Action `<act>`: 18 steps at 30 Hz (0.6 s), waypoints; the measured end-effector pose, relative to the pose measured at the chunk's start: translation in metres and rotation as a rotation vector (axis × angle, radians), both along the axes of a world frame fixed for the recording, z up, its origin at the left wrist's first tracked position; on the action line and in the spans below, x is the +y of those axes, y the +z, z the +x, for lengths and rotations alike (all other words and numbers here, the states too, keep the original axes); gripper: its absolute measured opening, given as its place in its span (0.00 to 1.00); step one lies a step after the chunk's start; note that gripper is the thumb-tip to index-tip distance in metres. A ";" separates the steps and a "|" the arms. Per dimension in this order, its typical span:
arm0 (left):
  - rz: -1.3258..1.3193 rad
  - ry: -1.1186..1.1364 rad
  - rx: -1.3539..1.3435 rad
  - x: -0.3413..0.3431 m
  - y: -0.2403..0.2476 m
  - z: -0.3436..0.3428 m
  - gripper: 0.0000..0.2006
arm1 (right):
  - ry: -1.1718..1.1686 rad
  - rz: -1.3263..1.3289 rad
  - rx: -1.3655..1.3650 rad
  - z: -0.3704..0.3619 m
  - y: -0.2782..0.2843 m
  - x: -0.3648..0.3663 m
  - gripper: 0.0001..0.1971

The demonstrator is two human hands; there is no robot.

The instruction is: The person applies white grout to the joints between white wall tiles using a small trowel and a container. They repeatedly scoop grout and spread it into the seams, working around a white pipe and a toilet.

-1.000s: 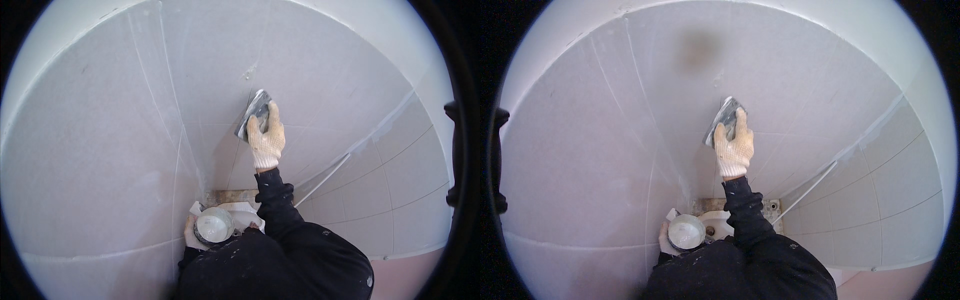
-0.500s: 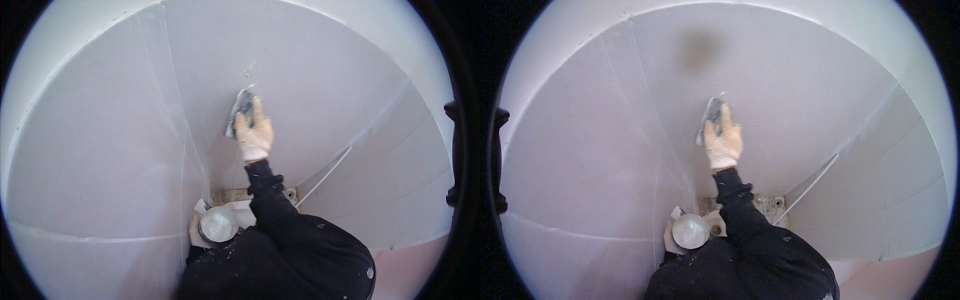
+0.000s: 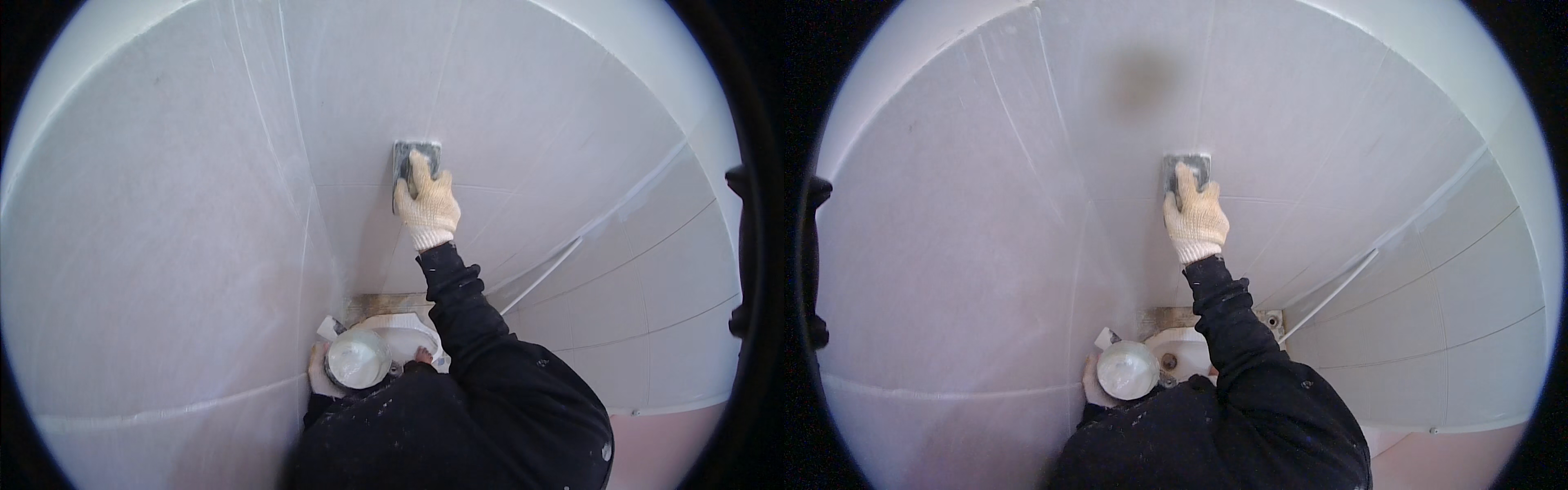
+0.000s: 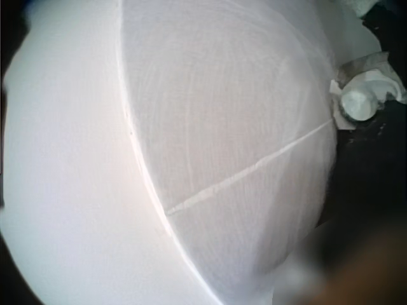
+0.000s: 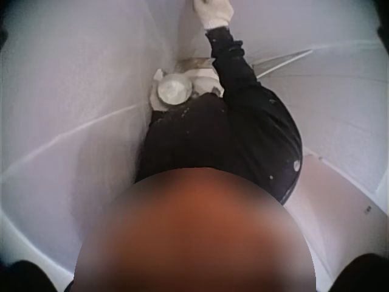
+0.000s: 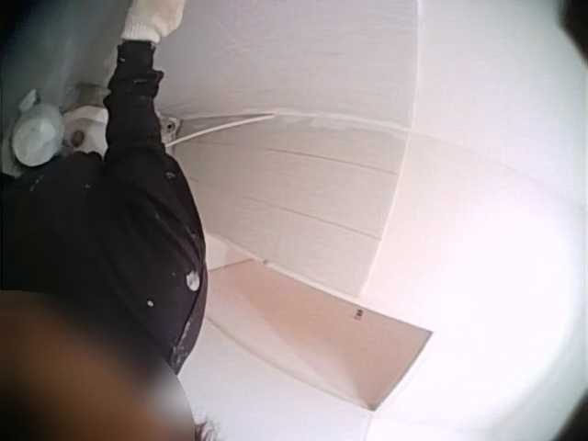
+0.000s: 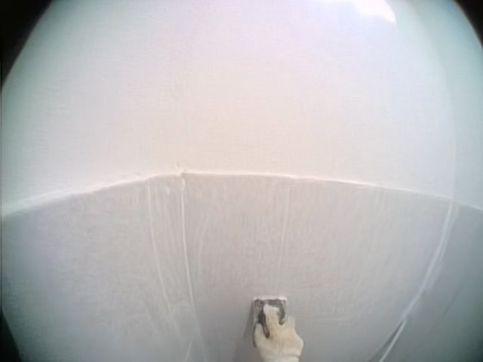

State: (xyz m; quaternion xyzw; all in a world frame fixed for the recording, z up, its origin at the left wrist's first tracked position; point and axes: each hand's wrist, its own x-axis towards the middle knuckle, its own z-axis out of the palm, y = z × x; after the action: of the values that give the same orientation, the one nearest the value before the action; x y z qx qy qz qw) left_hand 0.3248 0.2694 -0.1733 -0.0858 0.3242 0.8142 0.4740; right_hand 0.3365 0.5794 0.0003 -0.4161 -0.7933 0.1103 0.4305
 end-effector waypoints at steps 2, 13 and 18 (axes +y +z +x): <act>0.027 0.005 -0.027 -0.003 0.003 0.002 0.34 | 0.033 -0.208 -0.049 0.000 -0.031 -0.003 0.29; -0.015 0.007 -0.072 -0.004 0.027 -0.010 0.39 | -0.064 -0.403 0.905 -0.084 -0.036 -0.002 0.32; 0.033 0.023 -0.107 -0.001 0.046 0.004 0.38 | 0.021 -0.464 0.611 -0.072 -0.060 -0.020 0.32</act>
State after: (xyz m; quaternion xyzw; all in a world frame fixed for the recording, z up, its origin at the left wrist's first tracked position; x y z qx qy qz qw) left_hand 0.3285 0.2684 -0.1270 -0.1254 0.2838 0.8191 0.4826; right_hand 0.2649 0.5599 -0.0598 -0.4423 -0.5868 0.4102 0.5402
